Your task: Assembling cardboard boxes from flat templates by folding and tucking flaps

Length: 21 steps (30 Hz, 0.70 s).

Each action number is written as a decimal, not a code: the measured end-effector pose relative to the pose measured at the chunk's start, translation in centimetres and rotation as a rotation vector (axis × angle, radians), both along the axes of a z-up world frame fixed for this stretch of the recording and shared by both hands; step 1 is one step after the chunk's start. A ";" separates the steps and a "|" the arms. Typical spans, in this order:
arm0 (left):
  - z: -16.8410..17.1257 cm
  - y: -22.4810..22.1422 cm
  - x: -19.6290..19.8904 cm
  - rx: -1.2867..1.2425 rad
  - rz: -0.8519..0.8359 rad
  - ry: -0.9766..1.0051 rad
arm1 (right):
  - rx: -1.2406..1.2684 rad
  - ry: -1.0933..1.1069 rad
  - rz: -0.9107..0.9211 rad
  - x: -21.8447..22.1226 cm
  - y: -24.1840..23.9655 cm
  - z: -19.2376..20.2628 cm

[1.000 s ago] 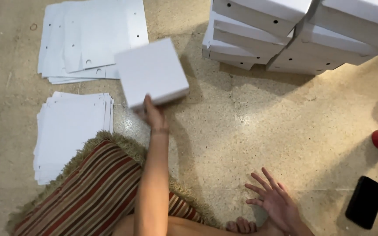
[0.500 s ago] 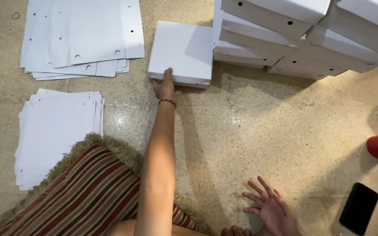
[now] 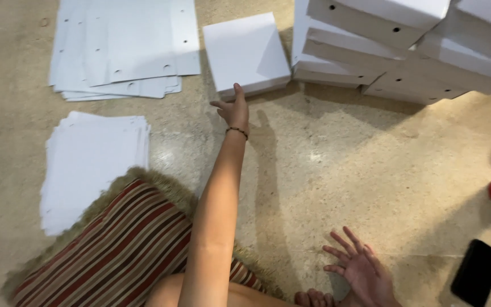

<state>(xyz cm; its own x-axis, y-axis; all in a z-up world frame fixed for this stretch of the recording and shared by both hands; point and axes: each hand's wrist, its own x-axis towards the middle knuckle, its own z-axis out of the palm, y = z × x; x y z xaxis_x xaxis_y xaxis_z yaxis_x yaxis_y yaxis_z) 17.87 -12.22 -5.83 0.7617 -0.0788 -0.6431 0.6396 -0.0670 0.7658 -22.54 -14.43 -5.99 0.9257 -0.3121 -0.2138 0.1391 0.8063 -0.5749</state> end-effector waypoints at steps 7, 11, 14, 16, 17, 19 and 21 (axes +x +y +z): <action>-4.5 11.1 2.9 1.263 -0.178 -1.209 | 0.093 -0.110 0.060 -0.2 -0.2 0.1; -1.7 20.4 4.4 1.411 -0.417 -1.081 | 0.140 -0.175 0.103 -0.3 -0.5 -0.1; -6.0 28.8 4.1 1.342 -0.433 -0.671 | 0.222 -0.253 0.138 0.2 -0.3 0.4; -4.5 28.6 3.3 1.304 -0.446 -0.293 | 0.224 -0.269 0.166 0.3 -0.3 -0.1; -3.9 28.2 2.8 1.230 -0.463 0.083 | 0.222 -0.275 0.183 0.1 -0.4 -0.3; -4.4 27.8 3.6 1.235 -0.499 0.019 | 0.192 -0.258 0.172 0.4 -0.3 -0.4; -4.9 27.2 3.8 1.238 -0.541 -0.027 | 0.168 -0.225 0.164 0.4 -0.3 -0.2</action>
